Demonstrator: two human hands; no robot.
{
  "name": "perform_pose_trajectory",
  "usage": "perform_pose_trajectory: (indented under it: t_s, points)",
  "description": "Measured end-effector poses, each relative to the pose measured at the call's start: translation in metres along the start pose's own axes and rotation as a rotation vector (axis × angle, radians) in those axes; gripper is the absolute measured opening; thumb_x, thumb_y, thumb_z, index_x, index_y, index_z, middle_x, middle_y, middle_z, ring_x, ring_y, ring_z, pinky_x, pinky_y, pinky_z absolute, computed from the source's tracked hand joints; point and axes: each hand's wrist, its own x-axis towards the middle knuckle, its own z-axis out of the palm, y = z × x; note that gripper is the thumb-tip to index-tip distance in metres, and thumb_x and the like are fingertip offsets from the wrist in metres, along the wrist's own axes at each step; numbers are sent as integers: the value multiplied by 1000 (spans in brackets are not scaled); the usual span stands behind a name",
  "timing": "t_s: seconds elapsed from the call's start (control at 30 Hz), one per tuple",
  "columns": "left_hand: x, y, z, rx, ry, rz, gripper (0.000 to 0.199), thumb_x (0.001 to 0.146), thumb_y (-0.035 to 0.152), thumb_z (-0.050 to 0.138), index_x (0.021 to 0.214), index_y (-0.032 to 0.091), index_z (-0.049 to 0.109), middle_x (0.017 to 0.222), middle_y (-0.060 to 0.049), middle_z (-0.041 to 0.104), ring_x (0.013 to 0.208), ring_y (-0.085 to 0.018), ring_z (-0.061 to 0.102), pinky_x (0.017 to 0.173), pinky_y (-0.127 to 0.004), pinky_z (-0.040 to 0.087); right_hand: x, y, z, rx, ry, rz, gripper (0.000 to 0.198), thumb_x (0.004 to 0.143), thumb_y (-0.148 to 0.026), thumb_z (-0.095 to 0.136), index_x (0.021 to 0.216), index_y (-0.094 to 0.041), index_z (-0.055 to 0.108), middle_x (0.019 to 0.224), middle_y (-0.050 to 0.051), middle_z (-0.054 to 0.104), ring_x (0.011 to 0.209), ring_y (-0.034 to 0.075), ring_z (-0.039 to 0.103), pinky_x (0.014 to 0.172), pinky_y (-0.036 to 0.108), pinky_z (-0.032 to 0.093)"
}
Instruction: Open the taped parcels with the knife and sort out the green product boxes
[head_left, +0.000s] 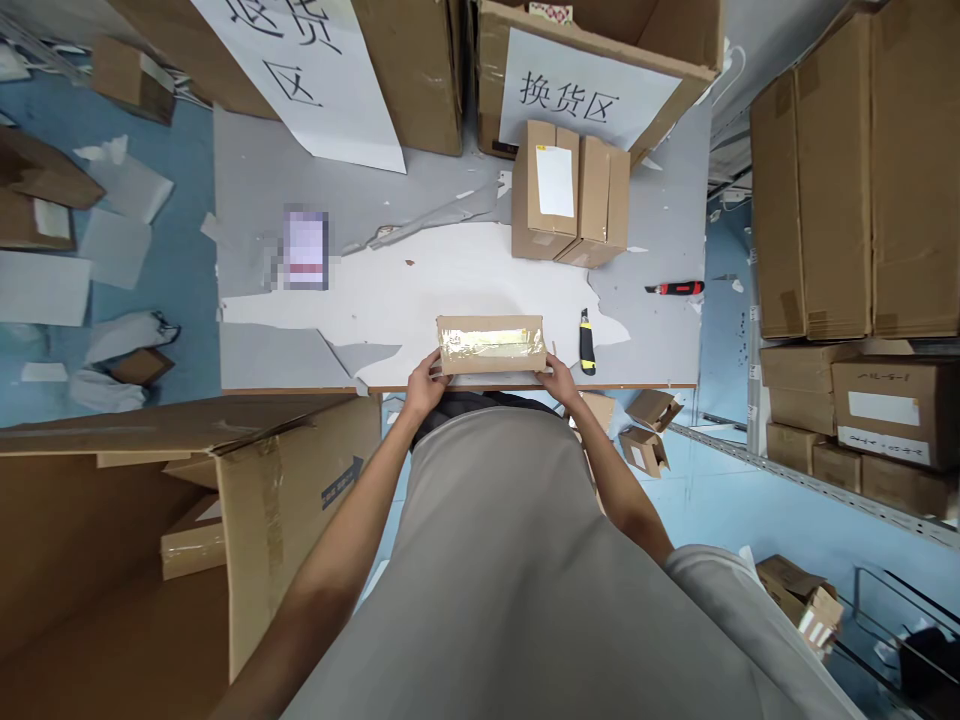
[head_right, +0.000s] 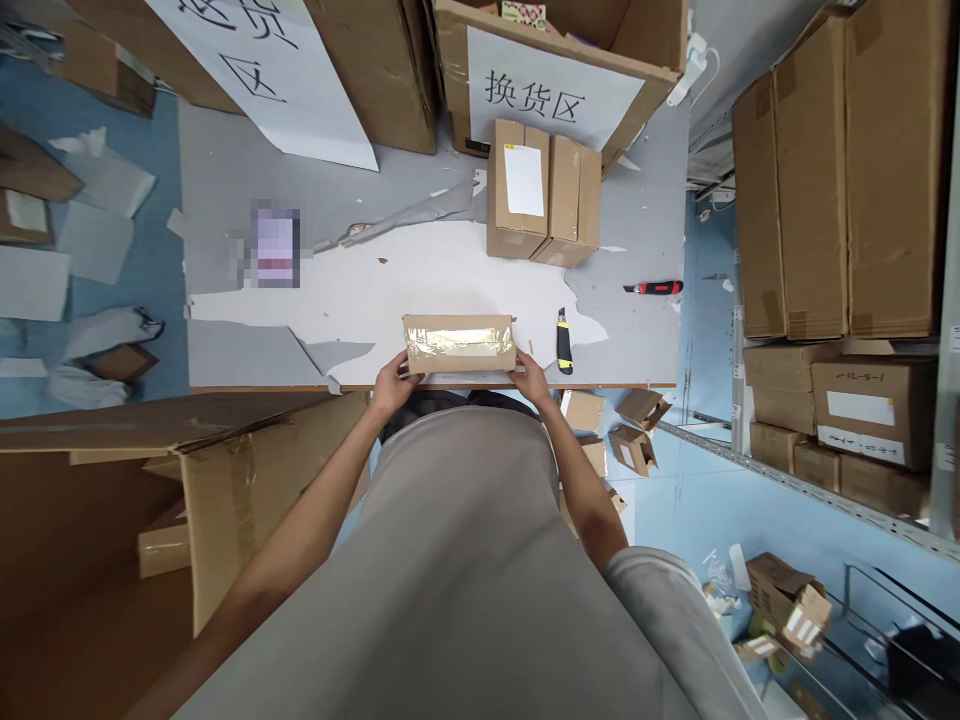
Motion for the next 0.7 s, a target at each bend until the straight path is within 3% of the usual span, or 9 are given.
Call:
perform_pose_trajectory:
  t_s: [0.2, 0.4, 0.57, 0.7]
  points:
    - [-9, 23, 0, -34, -25, 64, 63, 73, 37, 85, 133, 18, 85, 147, -13, 81, 140, -36, 73, 119, -47, 62, -3, -13, 0, 70, -5, -51, 64, 84, -71, 85, 127, -24, 86, 151, 14, 76, 140, 36, 71, 122, 54, 61]
    - [-12, 46, -12, 57, 60, 77, 63, 88, 62, 84, 130, 16, 88, 133, -14, 84, 116, -31, 79, 111, -44, 63, -6, -33, -5, 71, 118, -151, 78, 92, -93, 67, 116, -21, 87, 122, 14, 80, 120, 31, 76, 111, 45, 65]
    - [4, 50, -10, 131, 123, -47, 47, 91, 49, 82, 123, 15, 89, 128, -15, 87, 115, -33, 82, 114, -47, 61, 4, -43, 1, -155, 123, -81, 73, 99, -92, 56, 87, -24, 79, 90, 10, 80, 99, 31, 75, 101, 44, 64]
    - [7, 52, -6, 121, 140, -45, 43, 90, 44, 83, 122, 15, 88, 124, -15, 89, 113, -34, 83, 112, -48, 64, 7, -43, 5, -140, 121, -85, 69, 101, -87, 57, 88, -23, 79, 99, 12, 86, 103, 33, 80, 106, 46, 64]
